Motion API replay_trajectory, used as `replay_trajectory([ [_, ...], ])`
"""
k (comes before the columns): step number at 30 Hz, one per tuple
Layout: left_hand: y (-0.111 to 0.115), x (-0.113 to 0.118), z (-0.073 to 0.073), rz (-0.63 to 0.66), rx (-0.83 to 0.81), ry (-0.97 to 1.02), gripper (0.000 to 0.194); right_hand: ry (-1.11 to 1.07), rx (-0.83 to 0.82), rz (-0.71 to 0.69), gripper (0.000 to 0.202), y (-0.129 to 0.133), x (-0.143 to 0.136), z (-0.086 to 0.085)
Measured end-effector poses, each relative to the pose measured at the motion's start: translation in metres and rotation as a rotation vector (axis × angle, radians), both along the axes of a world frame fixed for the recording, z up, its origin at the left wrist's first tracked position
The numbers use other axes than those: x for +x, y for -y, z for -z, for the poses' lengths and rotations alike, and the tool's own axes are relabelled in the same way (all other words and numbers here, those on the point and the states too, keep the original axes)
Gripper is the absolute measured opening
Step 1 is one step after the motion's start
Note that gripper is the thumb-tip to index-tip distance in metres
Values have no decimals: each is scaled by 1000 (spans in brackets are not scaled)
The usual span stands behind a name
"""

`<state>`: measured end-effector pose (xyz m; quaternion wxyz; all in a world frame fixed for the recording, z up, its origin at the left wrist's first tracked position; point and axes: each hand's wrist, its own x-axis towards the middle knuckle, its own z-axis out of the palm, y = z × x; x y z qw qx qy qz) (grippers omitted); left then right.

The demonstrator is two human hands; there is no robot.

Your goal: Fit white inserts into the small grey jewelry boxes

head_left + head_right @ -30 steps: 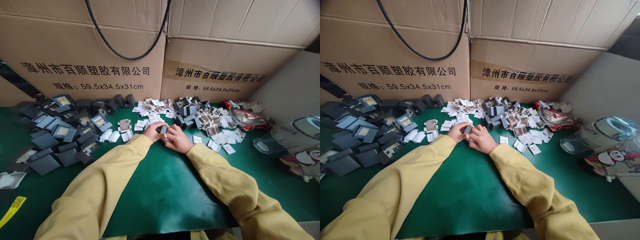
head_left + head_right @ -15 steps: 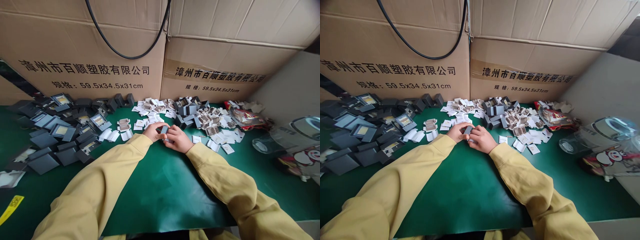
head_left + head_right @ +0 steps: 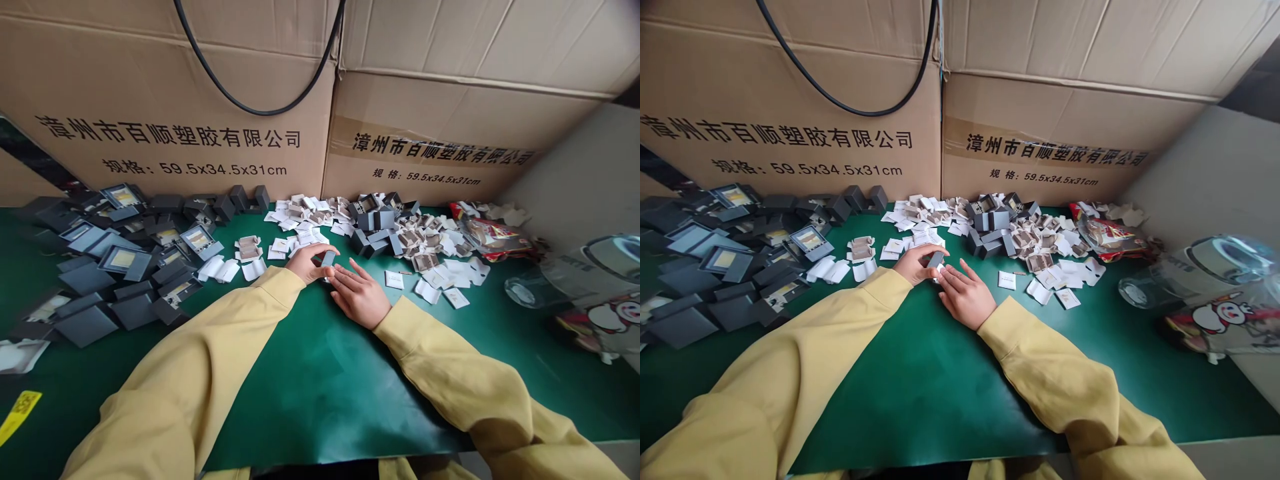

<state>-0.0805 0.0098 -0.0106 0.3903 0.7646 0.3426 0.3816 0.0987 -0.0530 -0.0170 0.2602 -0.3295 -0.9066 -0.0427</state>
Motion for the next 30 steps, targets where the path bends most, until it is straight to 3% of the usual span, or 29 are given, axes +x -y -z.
replay_trajectory([
  [4, 3, 0, -1, -32, 24, 7, 65, -24, -27, 15, 34, 5, -3, -2],
  [8, 9, 0, -2, -83, 68, -17, 53, -274, -178, 15, 31, -2, 0, -5],
  [12, 14, 2, -3, -134, 201, -5, 47, -602, -432, 229, 32, -19, 7, -3],
  [15, 18, 5, -4, -175, 324, 5, 47, -646, -643, 351, 35, -28, 10, 1],
  [17, 21, 8, -5, -184, 396, 0, 47, -596, -729, 325, 36, -30, 11, -1],
  [24, 25, 10, -3, -112, 495, 31, 41, -408, -1151, 40, 34, -37, 21, -20],
  [30, 26, 10, -3, -89, 324, -17, 50, -527, -1107, 130, 33, -42, 23, -10],
])
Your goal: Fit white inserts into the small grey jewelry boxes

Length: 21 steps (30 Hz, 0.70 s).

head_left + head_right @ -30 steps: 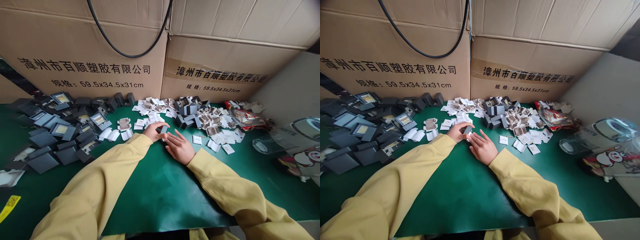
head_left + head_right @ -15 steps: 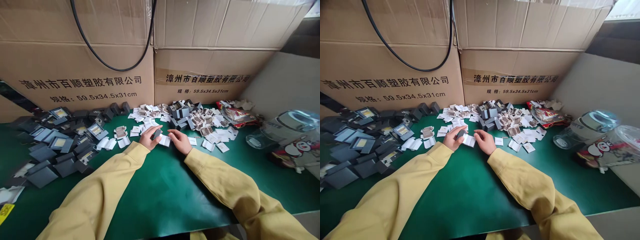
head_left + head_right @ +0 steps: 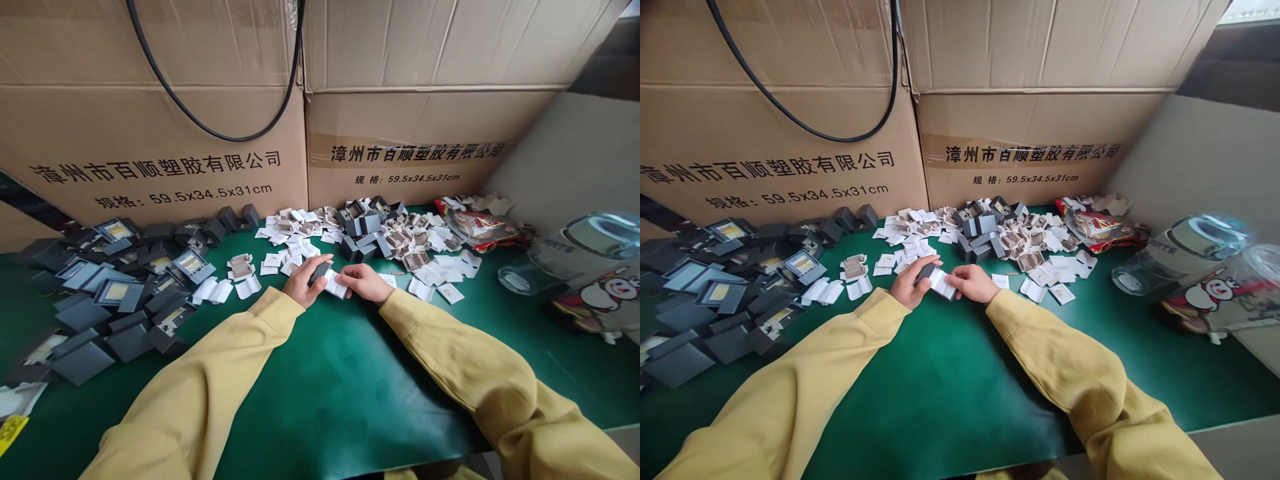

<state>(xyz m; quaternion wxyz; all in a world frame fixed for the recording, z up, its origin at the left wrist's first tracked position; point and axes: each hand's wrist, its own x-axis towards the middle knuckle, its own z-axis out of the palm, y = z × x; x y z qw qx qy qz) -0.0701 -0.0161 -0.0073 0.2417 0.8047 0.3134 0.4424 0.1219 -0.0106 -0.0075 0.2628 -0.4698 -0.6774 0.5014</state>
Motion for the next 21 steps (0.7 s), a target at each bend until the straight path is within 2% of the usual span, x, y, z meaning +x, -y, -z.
replay_trajectory([
  [3, 1, 1, 0, 29, -163, 32, 68, -39, 29, 93, 34, 2, -3, 5],
  [5, 1, 2, -1, -12, -271, 30, 77, -74, 37, 156, 34, 3, -5, 7],
  [7, -1, 3, -2, -87, -358, -30, 75, -107, 42, 184, 34, 5, -7, 9],
  [10, -4, 5, 0, -133, -424, -112, 57, -145, 52, 161, 33, 8, -9, 10],
  [14, -7, 4, 5, -23, -541, -1, 49, -168, 51, 154, 36, 9, -9, 9],
  [21, -5, 1, -7, 167, -758, 77, 55, -121, 69, 70, 36, 9, -7, 6],
])
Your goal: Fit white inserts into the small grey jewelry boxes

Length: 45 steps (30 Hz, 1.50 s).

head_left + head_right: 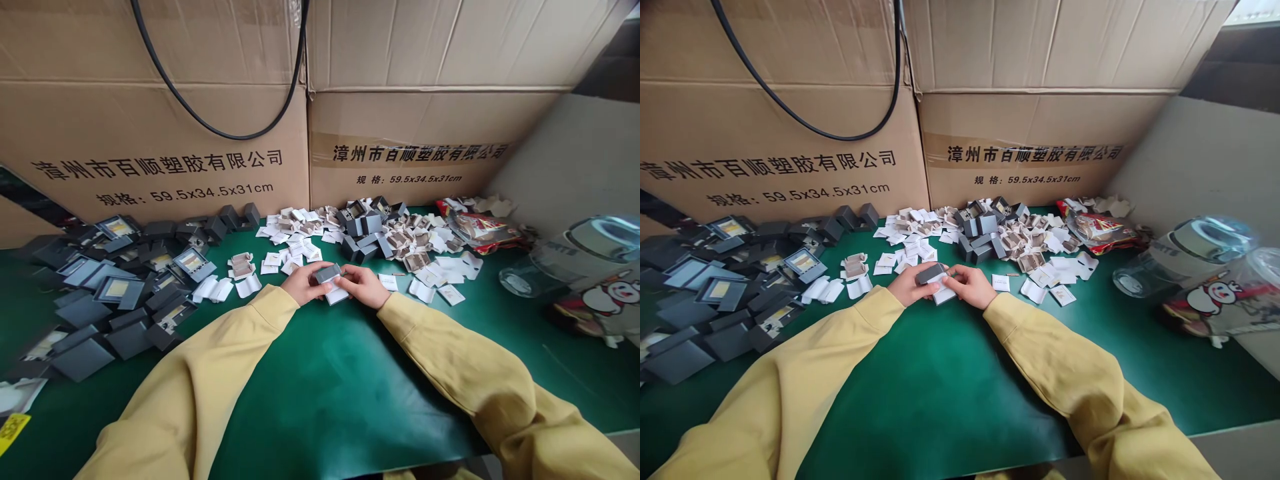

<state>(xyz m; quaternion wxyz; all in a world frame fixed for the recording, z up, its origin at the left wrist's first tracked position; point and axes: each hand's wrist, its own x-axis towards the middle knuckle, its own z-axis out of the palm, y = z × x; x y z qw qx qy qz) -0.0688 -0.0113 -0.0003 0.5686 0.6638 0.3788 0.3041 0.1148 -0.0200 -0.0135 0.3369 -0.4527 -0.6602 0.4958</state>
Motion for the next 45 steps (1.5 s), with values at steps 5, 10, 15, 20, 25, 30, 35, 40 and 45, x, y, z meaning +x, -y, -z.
replay_trajectory([
  [5, -1, 0, 7, 19, -73, 22, 58, 63, -8, -33, 38, 1, 1, -3],
  [10, -3, -1, 12, 43, -47, 51, 56, 18, -40, 57, 33, 0, -1, 3],
  [15, -3, 3, 12, -4, -75, 68, 51, 24, 11, 137, 30, 0, -3, 7],
  [20, -3, 6, 8, -56, -104, 4, 45, 229, 362, 286, 31, 8, -5, -5],
  [25, -2, 5, 7, -44, -105, -56, 37, 225, 543, 286, 25, 11, -4, -11],
  [30, -2, 3, 8, 20, -74, -71, 38, 245, 492, 359, 20, 12, -4, -10],
  [35, 0, 0, 4, 65, 24, -101, 39, 202, 363, 447, 28, 7, -3, -3],
  [40, 0, 1, 2, 37, -2, -1, 40, -35, 143, 424, 28, -1, -3, 5],
  [45, 1, 8, 4, -3, -256, 181, 41, -168, 90, 383, 29, -5, -6, 6],
])
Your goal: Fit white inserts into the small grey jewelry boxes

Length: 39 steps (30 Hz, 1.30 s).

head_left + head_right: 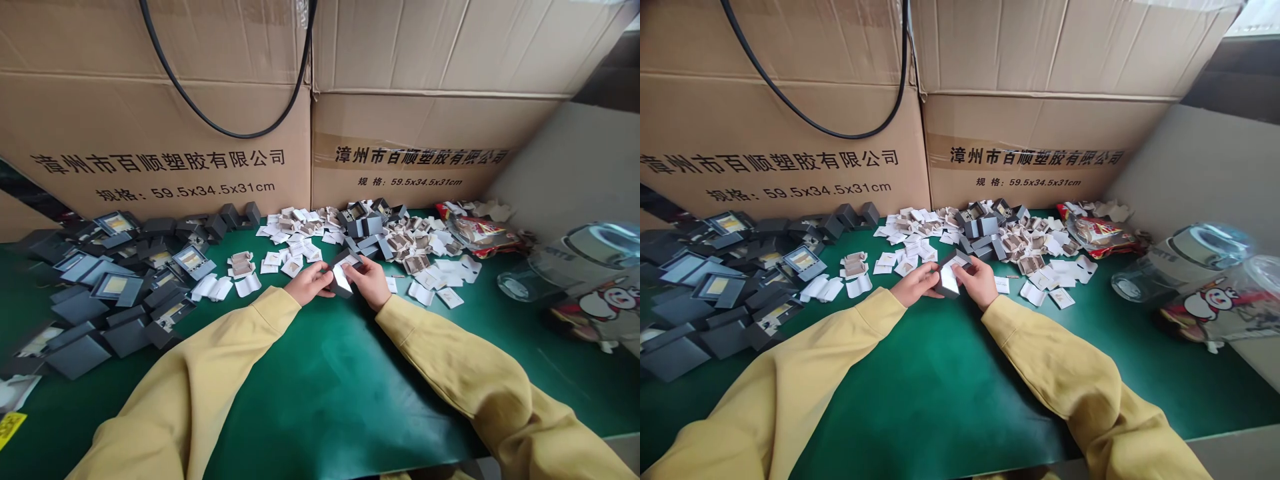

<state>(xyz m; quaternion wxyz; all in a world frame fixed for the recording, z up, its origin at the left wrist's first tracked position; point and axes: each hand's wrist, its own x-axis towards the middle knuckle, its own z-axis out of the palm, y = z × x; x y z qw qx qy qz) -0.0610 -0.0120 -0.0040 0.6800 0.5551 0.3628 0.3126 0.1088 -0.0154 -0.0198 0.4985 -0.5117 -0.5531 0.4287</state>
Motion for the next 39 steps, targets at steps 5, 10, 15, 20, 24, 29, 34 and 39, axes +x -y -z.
replay_trajectory([
  [5, 3, 6, -3, -79, -207, 132, 38, 31, 46, 3, 36, 0, 1, -2],
  [10, 5, 6, -8, -98, -218, 102, 39, 300, 217, 110, 35, 1, 7, -7],
  [15, 5, 8, -8, -107, -212, 61, 41, 391, 160, 71, 26, 3, 10, -9],
  [20, 3, 8, -6, -105, -222, 92, 42, 348, 152, 65, 24, 2, 10, -9],
  [24, 4, 7, -7, -99, -218, 101, 39, 332, 135, 47, 28, 0, 8, -6],
  [29, 4, 7, -7, -128, -223, 127, 37, 277, 169, 79, 27, -1, 9, -5],
  [34, 5, 8, -4, -113, -208, 76, 41, 400, 258, 137, 20, -1, 12, -6],
  [39, 5, 9, -3, -111, -198, 59, 49, 375, 309, 128, 19, -4, 12, -3],
])
